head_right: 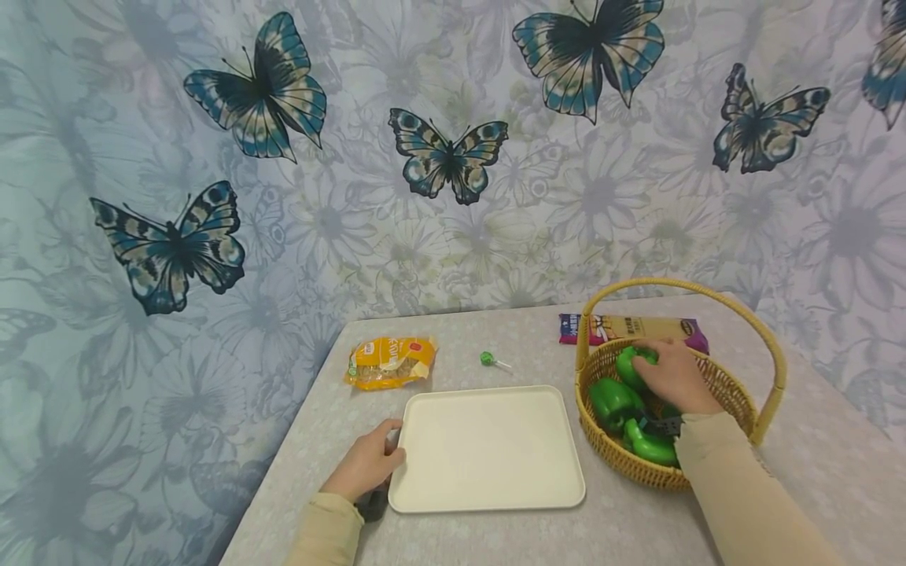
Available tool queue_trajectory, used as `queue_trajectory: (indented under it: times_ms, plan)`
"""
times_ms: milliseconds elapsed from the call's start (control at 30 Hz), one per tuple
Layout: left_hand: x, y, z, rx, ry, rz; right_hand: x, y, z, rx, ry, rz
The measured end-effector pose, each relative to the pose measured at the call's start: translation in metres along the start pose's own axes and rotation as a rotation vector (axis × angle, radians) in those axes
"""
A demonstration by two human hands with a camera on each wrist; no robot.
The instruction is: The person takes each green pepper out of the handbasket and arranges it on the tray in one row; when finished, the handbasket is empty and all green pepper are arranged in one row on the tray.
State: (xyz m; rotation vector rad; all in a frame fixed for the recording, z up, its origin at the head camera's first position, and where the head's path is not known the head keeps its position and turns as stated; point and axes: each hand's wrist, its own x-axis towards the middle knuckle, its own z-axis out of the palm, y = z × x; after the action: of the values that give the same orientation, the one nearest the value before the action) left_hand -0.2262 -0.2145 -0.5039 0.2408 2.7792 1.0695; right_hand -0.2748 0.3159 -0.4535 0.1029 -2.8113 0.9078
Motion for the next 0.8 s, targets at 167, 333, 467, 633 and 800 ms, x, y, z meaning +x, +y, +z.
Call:
queue_trajectory:
  times_ms: [167,333,467,633,800]
  plan:
    - [0.0010,-0.0005,-0.0005,0.015,-0.005,-0.009,-0.0001,0.0004,0.0016,0.027,-0.014,-0.005]
    - [0.0022,-0.0014,-0.0004,0.017,-0.009,-0.010,0.0014,-0.0014,0.0012,-0.018,-0.034,-0.036]
    - [0.0027,-0.0017,-0.0001,0.021,-0.003,-0.005,0.0014,-0.0020,0.0010,-0.038,-0.014,-0.069]
    - [0.0030,-0.0019,-0.0001,0.021,-0.008,-0.010,0.0002,0.0001,0.0026,-0.008,0.000,-0.061]
    - [0.0036,-0.0023,0.0002,0.019,-0.012,-0.011,-0.0002,-0.0002,0.0030,-0.006,-0.005,-0.055]
